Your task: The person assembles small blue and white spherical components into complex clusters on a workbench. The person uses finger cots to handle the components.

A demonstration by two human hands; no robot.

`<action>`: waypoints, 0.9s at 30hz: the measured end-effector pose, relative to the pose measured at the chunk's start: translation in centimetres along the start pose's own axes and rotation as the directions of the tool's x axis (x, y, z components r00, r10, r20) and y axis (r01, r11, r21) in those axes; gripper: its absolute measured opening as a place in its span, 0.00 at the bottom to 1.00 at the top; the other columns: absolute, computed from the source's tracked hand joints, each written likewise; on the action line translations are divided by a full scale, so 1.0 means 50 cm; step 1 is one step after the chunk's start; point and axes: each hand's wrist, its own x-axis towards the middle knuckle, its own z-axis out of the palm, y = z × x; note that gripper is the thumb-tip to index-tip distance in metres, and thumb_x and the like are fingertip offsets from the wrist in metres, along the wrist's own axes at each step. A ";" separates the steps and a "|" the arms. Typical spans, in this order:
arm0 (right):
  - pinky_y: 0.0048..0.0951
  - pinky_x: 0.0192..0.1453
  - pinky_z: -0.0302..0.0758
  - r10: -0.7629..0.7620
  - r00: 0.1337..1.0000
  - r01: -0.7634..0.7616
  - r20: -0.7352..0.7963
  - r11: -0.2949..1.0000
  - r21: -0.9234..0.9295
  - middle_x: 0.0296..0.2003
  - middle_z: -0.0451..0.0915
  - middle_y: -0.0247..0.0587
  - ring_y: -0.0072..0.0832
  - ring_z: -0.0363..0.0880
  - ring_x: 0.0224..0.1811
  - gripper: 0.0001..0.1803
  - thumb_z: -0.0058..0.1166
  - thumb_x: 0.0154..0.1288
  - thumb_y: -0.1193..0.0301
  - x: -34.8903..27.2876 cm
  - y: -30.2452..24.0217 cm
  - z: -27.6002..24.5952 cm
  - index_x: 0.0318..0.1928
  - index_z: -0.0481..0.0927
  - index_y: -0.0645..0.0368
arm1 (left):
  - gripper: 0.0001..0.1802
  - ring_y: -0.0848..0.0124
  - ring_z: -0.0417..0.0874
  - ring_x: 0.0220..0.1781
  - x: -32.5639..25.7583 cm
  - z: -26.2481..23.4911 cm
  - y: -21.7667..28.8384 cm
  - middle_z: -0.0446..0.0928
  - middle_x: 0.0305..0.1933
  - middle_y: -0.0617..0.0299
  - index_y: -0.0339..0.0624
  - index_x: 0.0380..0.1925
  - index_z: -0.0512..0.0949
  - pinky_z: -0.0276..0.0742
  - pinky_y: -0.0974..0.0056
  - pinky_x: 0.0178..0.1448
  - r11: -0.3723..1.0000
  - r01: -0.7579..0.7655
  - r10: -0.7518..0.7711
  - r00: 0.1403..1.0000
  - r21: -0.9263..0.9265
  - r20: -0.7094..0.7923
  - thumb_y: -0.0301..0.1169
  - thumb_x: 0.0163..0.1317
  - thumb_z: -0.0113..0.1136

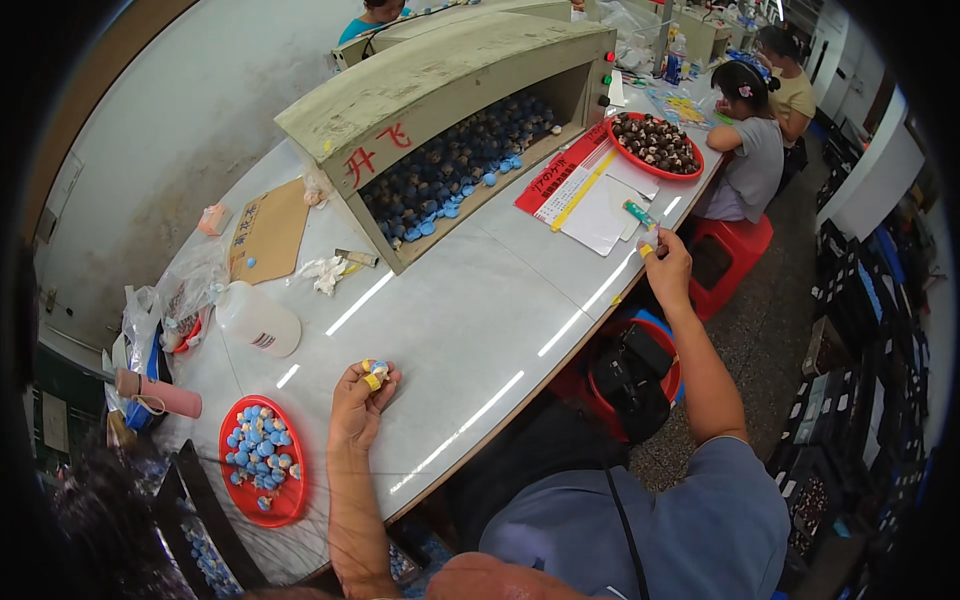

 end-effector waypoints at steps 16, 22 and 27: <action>0.27 0.36 0.69 -0.314 0.921 0.308 -0.229 0.949 -0.061 0.37 0.75 0.38 0.27 0.72 0.32 0.18 0.61 0.59 0.76 -0.029 -0.115 0.036 0.50 0.74 0.64 | 0.14 0.65 0.84 0.48 0.009 0.006 -0.003 0.79 0.47 0.51 0.33 0.47 0.71 0.83 0.70 0.51 1.000 -0.009 0.009 0.999 0.000 0.042 0.22 0.62 0.58; 0.27 0.31 0.69 -0.522 0.811 0.378 0.263 0.812 0.445 0.32 0.77 0.39 0.29 0.78 0.33 0.12 0.56 0.58 0.82 -0.053 -0.353 0.231 0.43 0.76 0.61 | 0.12 0.65 0.84 0.48 0.002 -0.011 -0.002 0.79 0.47 0.52 0.34 0.46 0.72 0.84 0.71 0.50 0.999 -0.034 0.034 0.999 0.025 -0.009 0.22 0.63 0.57; 0.43 0.43 0.77 -0.427 0.764 0.416 0.483 0.899 0.137 0.39 0.80 0.47 0.46 0.81 0.40 0.17 0.58 0.58 0.73 -0.037 -0.434 0.399 0.48 0.73 0.61 | 0.13 0.64 0.84 0.48 0.004 -0.006 -0.001 0.79 0.46 0.51 0.34 0.45 0.71 0.83 0.71 0.51 0.999 -0.042 0.042 0.999 -0.015 0.025 0.21 0.61 0.59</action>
